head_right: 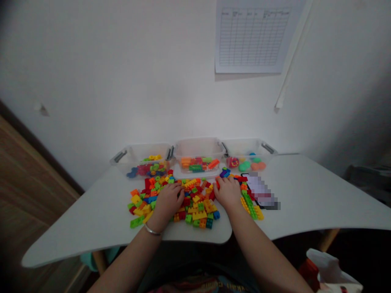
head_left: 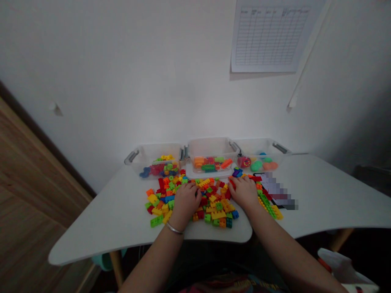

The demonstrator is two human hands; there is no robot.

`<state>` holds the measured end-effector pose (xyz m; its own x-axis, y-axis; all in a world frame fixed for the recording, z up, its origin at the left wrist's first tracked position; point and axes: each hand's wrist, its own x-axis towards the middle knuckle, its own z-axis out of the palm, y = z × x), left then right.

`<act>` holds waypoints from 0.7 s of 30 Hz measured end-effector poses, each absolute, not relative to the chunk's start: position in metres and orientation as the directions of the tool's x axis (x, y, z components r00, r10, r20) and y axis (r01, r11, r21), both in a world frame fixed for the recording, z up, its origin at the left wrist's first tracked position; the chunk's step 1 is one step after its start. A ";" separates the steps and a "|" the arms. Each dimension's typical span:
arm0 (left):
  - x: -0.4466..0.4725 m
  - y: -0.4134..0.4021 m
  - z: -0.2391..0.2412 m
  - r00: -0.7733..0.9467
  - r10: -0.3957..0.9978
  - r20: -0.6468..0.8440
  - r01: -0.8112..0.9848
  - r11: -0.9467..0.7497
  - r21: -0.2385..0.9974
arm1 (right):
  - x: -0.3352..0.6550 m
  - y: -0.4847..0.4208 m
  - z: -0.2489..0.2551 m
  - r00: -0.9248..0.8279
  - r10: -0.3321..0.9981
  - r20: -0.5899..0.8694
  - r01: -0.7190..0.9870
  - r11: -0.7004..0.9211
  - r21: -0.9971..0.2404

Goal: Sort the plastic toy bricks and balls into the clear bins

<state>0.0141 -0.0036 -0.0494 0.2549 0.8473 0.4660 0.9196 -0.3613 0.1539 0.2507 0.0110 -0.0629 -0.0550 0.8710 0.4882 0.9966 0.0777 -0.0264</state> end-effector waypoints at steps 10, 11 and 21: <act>0.014 -0.002 -0.050 0.254 0.846 0.469 0.920 -0.360 0.151 | 0.256 0.017 -0.067 -0.134 0.823 0.551 0.955 0.255 -0.150; 0.014 -0.002 -0.050 0.254 0.844 0.472 0.920 -0.361 0.150 | 0.257 0.017 -0.067 -0.118 0.819 0.562 0.958 0.243 -0.153; 0.013 -0.002 -0.050 0.260 0.842 0.473 0.915 -0.371 0.157 | 0.245 0.021 -0.064 0.086 0.876 0.475 0.989 -0.019 -0.144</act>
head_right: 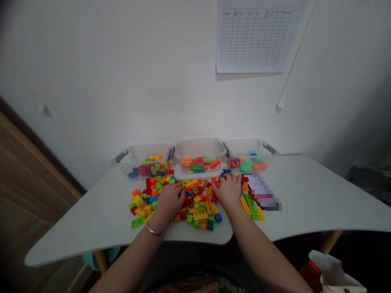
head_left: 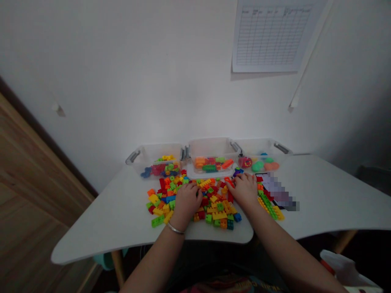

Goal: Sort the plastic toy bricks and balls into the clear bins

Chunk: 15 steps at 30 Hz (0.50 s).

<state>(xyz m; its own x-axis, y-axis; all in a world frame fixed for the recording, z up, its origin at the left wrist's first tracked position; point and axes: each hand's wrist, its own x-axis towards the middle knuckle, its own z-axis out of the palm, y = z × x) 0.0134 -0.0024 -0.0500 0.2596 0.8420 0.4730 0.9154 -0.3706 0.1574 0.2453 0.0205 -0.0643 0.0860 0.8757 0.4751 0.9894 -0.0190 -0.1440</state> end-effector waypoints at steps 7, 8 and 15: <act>0.014 -0.001 -0.050 0.249 0.844 0.475 0.917 -0.363 0.164 | 0.247 0.029 -0.071 0.090 0.895 0.436 0.984 -0.011 -0.180; 0.014 -0.002 -0.050 0.249 0.845 0.474 0.918 -0.362 0.164 | 0.248 0.029 -0.072 0.081 0.893 0.443 0.983 0.002 -0.183; 0.014 -0.002 -0.049 0.260 0.841 0.474 0.916 -0.370 0.154 | 0.247 0.029 -0.071 0.007 0.883 0.469 0.987 0.070 -0.146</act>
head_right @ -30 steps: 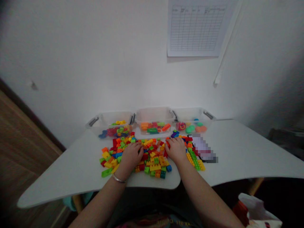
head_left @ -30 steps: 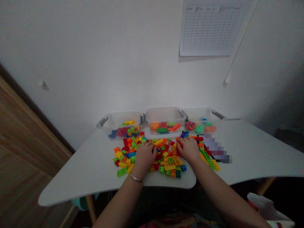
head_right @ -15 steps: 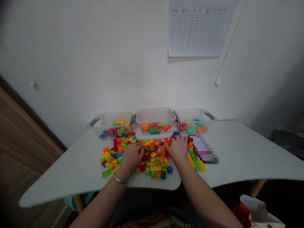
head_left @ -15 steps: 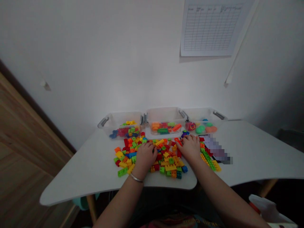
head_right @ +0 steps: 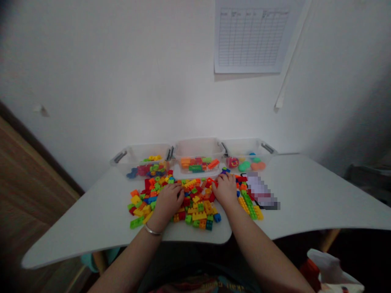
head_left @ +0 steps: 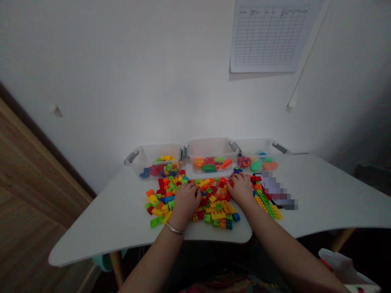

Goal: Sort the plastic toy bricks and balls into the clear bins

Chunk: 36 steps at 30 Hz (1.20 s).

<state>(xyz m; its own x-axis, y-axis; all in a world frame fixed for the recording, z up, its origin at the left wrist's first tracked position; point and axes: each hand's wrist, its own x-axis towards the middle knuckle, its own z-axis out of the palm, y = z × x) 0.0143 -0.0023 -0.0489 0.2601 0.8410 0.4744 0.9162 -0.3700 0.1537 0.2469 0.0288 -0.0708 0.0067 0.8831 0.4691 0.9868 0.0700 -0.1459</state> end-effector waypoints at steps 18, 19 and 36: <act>0.015 -0.005 -0.044 0.254 0.858 0.446 0.916 -0.361 0.174 | 0.263 0.040 -0.078 0.005 0.928 0.373 0.979 0.072 -0.193; 0.015 -0.005 -0.044 0.254 0.857 0.448 0.915 -0.363 0.175 | 0.265 0.041 -0.080 -0.006 0.921 0.389 0.977 0.089 -0.193; 0.015 -0.004 -0.048 0.262 0.855 0.448 0.922 -0.359 0.146 | 0.253 0.036 -0.076 0.055 0.896 0.441 0.991 0.004 -0.133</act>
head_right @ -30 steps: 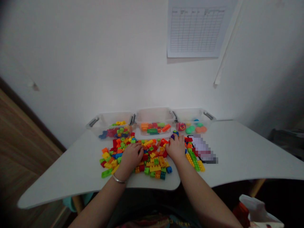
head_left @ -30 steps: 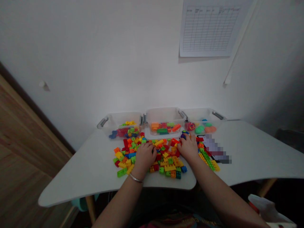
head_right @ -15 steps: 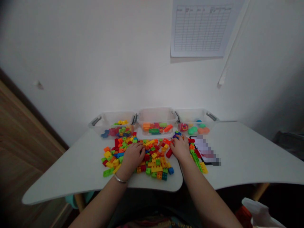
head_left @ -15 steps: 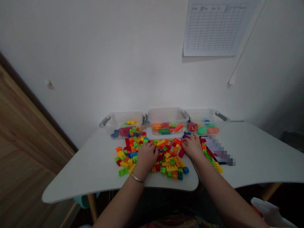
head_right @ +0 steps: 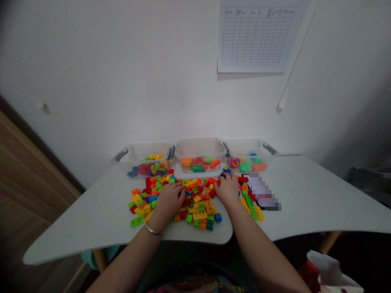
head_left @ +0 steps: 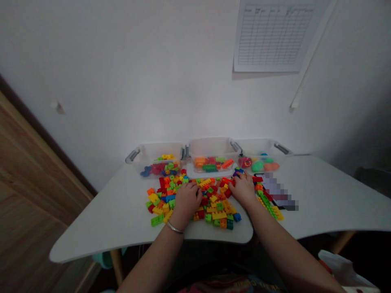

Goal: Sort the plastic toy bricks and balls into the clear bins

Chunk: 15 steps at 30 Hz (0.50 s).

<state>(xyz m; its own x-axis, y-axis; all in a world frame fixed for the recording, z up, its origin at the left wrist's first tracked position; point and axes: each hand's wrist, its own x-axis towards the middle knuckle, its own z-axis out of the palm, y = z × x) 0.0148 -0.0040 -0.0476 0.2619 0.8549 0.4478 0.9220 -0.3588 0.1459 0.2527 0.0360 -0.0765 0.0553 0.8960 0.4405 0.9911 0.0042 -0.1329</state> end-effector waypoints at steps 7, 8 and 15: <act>0.014 -0.003 -0.049 0.252 0.852 0.459 0.923 -0.355 0.152 | 0.252 0.032 -0.071 -0.031 0.844 0.536 0.984 0.119 -0.129; 0.014 -0.003 -0.049 0.251 0.853 0.458 0.922 -0.354 0.156 | 0.253 0.032 -0.070 -0.028 0.839 0.543 0.978 0.134 -0.157; 0.015 -0.004 -0.046 0.260 0.847 0.463 0.914 -0.370 0.164 | 0.260 0.023 -0.067 0.059 0.736 0.674 0.831 0.338 -0.442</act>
<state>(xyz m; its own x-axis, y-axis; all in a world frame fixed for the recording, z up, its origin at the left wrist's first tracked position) 0.0146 -0.0045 -0.0464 0.2601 0.8471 0.4633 0.9143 -0.3704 0.1639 0.2599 0.0233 -0.0667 0.0588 0.7364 0.6740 0.8306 0.3384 -0.4422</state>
